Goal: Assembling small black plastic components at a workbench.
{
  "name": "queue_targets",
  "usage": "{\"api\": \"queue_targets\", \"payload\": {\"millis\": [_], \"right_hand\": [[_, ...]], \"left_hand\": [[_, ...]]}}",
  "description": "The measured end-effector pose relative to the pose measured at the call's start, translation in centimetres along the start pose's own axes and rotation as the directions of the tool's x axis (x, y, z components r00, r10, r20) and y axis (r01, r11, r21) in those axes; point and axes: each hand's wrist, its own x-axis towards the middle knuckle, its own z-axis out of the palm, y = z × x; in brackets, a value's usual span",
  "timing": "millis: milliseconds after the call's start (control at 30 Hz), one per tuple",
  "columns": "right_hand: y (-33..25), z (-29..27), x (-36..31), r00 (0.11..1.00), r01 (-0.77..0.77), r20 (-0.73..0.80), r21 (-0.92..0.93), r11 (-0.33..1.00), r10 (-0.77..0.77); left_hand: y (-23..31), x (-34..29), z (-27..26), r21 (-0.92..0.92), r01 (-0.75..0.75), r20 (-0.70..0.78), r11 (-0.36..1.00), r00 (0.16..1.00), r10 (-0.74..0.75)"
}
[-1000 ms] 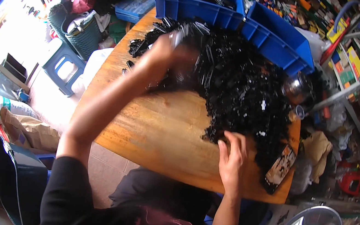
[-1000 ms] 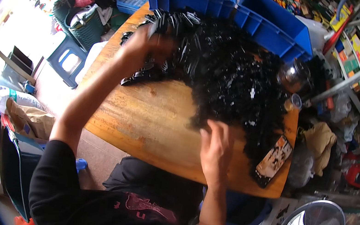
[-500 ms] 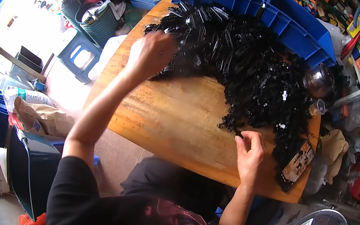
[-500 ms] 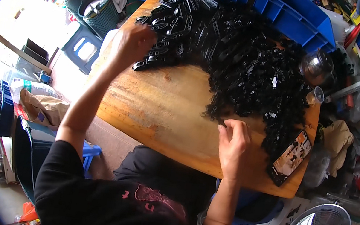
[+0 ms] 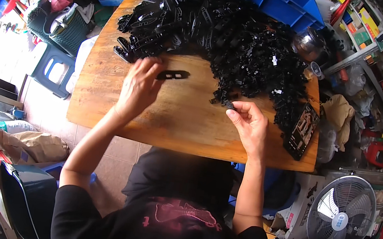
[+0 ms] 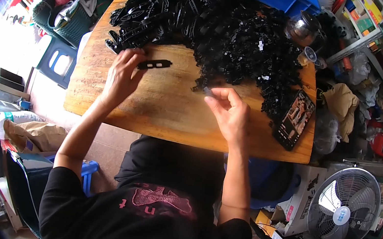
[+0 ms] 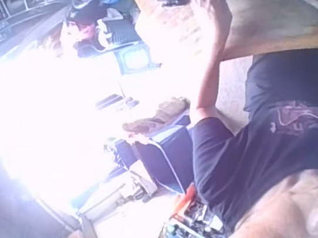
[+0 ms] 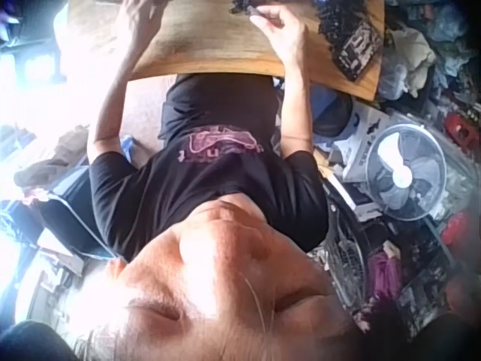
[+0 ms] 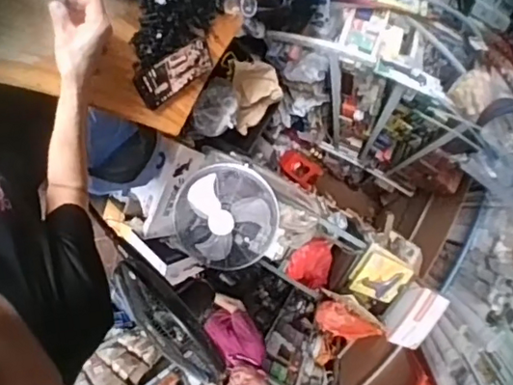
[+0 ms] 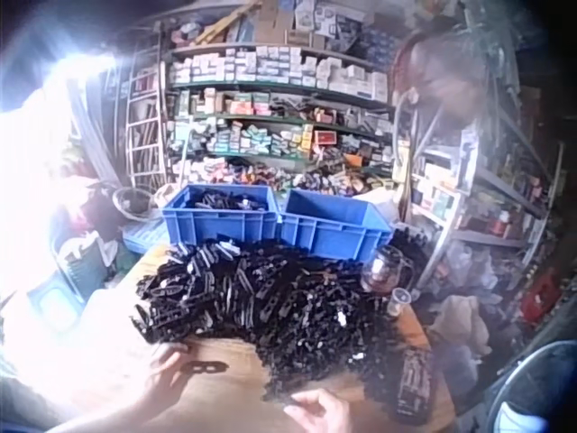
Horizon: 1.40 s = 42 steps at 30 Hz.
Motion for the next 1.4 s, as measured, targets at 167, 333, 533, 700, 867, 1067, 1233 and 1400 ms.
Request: {"api": "queue_targets", "payload": {"millis": [167, 333, 533, 700, 867, 1067, 1233, 1400], "right_hand": [[-0.8, 0.1, -0.5, 0.993, 0.121, -0.009, 0.127, 0.985, -0.121], [-4.5, 3.7, -2.5, 0.971, 0.228, 0.045, 0.139, 0.964, -0.236], [-4.8, 4.0, -2.5, 0.947, 0.323, 0.017, -0.044, 0.946, -0.322], [-4.4, 4.1, -3.0, 0.943, 0.329, 0.077, -0.081, 0.941, -0.323], [-4.8, 4.8, -3.9, 0.936, 0.351, 0.064, -0.151, 0.924, -0.345], [-4.3, 5.0, -4.5, 0.933, 0.356, 0.014, -0.188, 0.915, -0.36], [-4.4, 4.7, -4.2, 0.974, 0.2, 0.128, -0.082, 0.976, -0.189], [-5.1, 6.4, -4.3, 0.981, 0.173, 0.102, -0.062, 0.983, -0.166]], "left_hand": [[5.2, -2.3, -0.6, -0.607, 0.527, 0.436, 0.595, 0.847, -0.305], [9.1, -3.8, 0.4, -0.845, 0.531, 0.477, 0.064, 0.803, -0.358], [10.6, -4.0, 0.3, -0.849, 0.455, 0.316, 0.268, 0.845, -0.432], [10.5, -4.5, 0.1, -0.822, 0.508, 0.369, 0.257, 0.819, -0.439], [10.7, -5.0, -0.4, -0.85, 0.527, 0.477, -0.029, 0.745, -0.467], [10.2, -5.4, -0.1, -0.817, 0.576, 0.519, -0.012, 0.727, -0.45], [9.4, -5.8, -0.3, -0.825, 0.373, 0.233, 0.424, 0.909, -0.345], [10.4, -4.6, -1.0, -0.923, 0.368, 0.363, -0.116, 0.726, -0.584]]}}
